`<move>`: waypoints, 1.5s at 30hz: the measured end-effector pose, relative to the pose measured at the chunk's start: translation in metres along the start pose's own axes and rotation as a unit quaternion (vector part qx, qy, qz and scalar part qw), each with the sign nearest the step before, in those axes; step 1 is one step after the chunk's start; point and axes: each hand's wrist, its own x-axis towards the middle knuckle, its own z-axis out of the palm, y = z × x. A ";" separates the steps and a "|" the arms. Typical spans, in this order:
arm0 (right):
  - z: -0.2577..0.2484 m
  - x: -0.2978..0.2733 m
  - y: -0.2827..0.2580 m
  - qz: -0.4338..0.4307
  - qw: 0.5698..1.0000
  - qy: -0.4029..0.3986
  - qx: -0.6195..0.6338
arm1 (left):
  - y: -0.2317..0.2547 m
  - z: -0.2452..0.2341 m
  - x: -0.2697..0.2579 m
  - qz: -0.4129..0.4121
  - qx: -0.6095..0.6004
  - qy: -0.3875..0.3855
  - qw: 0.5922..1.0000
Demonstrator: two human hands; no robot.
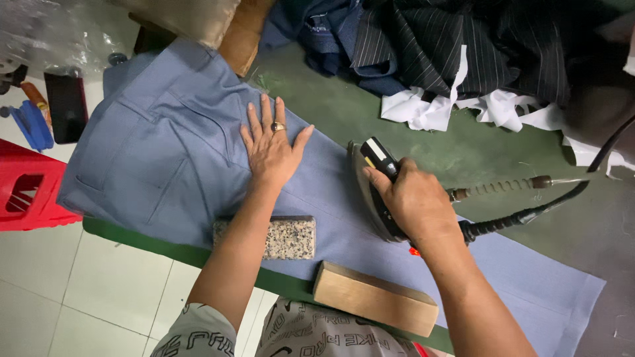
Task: The person irons a pair of light blue trousers on a green ironing board. They use a steam iron and a wooden pressing block to smooth the fabric, focusing on the leg seams and creases.
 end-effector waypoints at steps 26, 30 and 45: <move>0.020 -0.023 0.283 -0.105 0.935 -0.020 -0.337 | 0.011 -0.017 -0.001 0.035 0.059 0.040 0.997; -0.004 -0.023 0.201 0.026 0.951 -0.160 -0.264 | 0.011 -0.015 -0.002 0.048 0.086 0.070 0.993; 0.001 0.012 0.003 -0.141 0.969 -0.079 -0.187 | 0.009 -0.015 0.006 0.022 0.072 0.051 0.996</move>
